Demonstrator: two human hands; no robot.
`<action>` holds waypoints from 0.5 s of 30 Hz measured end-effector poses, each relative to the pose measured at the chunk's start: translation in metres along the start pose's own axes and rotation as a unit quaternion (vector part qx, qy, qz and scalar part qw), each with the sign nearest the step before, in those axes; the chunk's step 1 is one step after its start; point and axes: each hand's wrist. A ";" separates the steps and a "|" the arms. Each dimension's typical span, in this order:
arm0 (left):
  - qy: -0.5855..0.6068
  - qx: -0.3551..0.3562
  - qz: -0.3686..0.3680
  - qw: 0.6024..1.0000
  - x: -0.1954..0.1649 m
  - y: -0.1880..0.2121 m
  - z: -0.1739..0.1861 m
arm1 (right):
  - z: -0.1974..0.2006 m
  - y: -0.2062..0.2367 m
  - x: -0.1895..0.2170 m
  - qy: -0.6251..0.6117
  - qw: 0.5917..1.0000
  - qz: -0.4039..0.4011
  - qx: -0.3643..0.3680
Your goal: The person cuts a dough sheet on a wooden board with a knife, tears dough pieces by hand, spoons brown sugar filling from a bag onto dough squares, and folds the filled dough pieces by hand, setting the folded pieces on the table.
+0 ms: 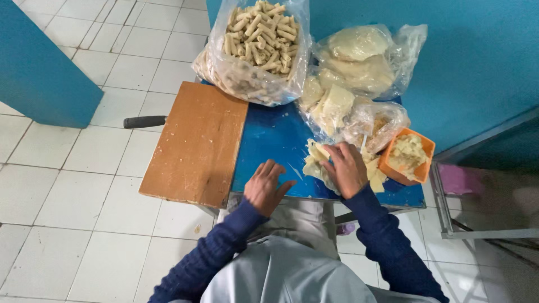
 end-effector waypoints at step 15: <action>0.159 -0.067 0.115 0.978 0.068 -0.039 -0.103 | 0.040 0.032 -0.038 0.063 0.985 -0.127 -0.101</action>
Point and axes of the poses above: each hand's wrist, its own y-axis away from the middle knuckle, its own z-axis out of the back of the hand, x = y × z, and after that the axes turned 7 degrees about y, right-handed
